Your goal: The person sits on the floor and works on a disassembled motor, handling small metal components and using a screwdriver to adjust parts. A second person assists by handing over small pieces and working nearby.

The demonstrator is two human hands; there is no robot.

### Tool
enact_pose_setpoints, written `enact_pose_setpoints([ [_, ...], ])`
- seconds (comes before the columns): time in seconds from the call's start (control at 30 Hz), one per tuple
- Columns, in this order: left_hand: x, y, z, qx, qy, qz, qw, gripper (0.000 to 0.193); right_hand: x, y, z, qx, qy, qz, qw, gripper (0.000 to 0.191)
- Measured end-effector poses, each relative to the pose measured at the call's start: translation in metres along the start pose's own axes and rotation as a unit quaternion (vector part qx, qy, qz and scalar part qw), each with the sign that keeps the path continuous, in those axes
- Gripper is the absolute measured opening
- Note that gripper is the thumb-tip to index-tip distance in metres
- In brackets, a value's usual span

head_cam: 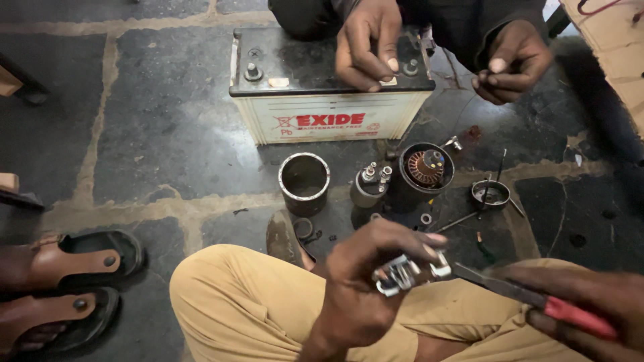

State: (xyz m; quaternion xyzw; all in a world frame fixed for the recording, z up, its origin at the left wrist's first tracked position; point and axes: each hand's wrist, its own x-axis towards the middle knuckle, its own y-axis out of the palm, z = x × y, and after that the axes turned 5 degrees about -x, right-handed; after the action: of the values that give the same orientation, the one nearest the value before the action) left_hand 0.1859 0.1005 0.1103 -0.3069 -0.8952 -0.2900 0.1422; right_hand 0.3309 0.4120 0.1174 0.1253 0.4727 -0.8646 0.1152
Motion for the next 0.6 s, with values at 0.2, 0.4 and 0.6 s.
enact_pose_setpoints([
  [0.2,0.001,0.003,0.000,0.146,0.086,0.055,0.984,0.030,-0.006,-0.021,-0.040,0.261,0.218,0.249,0.907,0.035],
  [0.4,0.001,-0.004,0.026,-0.122,-0.051,-0.043,0.990,0.026,0.016,-0.003,0.003,-0.078,-0.123,-0.020,0.989,0.072],
  [0.6,-0.002,-0.007,0.039,-0.261,-0.117,-0.070,0.956,0.030,0.010,-0.013,0.080,-0.415,-0.114,-0.377,0.820,0.073],
])
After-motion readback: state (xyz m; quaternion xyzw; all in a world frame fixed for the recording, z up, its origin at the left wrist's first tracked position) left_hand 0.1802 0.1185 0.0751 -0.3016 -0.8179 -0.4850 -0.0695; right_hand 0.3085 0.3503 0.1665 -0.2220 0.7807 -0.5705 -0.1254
